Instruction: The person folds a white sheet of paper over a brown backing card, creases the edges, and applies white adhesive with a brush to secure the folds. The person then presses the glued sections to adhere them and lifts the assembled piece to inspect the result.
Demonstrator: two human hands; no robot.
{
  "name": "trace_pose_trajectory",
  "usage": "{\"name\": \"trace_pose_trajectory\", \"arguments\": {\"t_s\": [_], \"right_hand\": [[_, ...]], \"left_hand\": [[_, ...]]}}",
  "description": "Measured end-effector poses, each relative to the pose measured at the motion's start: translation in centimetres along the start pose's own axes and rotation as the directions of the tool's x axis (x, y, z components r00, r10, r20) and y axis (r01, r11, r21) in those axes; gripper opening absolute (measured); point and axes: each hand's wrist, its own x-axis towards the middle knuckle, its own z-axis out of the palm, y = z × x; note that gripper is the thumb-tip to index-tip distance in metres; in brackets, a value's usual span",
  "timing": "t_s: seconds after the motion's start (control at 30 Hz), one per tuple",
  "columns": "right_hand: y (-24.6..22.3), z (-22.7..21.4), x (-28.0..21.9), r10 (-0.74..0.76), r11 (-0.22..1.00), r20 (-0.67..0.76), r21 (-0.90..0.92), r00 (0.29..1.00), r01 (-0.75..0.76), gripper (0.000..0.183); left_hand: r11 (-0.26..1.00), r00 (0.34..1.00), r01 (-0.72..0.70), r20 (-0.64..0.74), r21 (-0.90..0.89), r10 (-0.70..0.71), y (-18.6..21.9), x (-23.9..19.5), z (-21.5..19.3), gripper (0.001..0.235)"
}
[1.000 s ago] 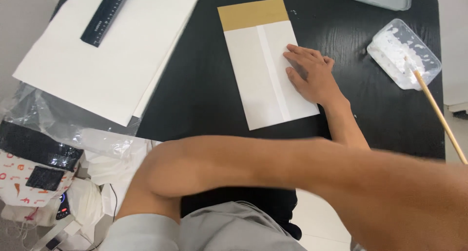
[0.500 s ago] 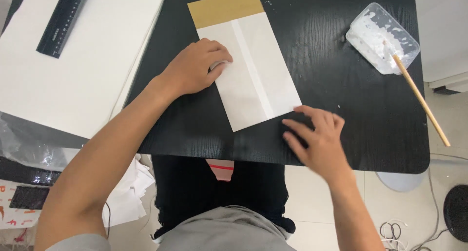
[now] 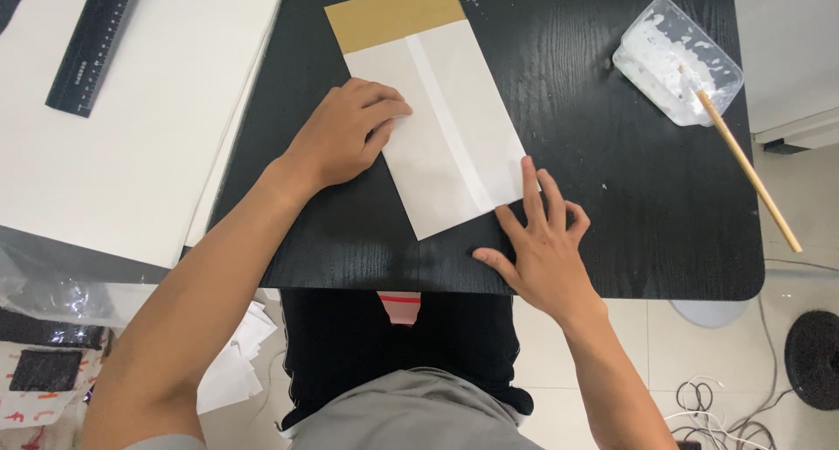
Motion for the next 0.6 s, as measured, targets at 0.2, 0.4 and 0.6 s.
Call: {"name": "trace_pose_trajectory", "arguments": {"t_s": [0.2, 0.4, 0.6], "right_hand": [[1.4, -0.1, 1.5, 0.046, 0.998, 0.007, -0.043, 0.999, -0.045, 0.073], [2.1, 0.4, 2.7, 0.045, 0.996, 0.006, -0.083, 0.999, -0.044, 0.079], [2.6, 0.8, 3.3, 0.033, 0.997, -0.004, -0.067, 0.999, -0.033, 0.081]], "left_hand": [[0.999, 1.0, 0.01, 0.015, 0.049, -0.011, 0.1, 0.2, 0.6, 0.028], [0.995, 1.0, 0.021, 0.017, 0.096, -0.023, 0.3, 0.2, 1.1, 0.03], [0.991, 0.999, 0.002, 0.034, 0.137, -0.007, 0.1, 0.1, 1.4, 0.031]]}}
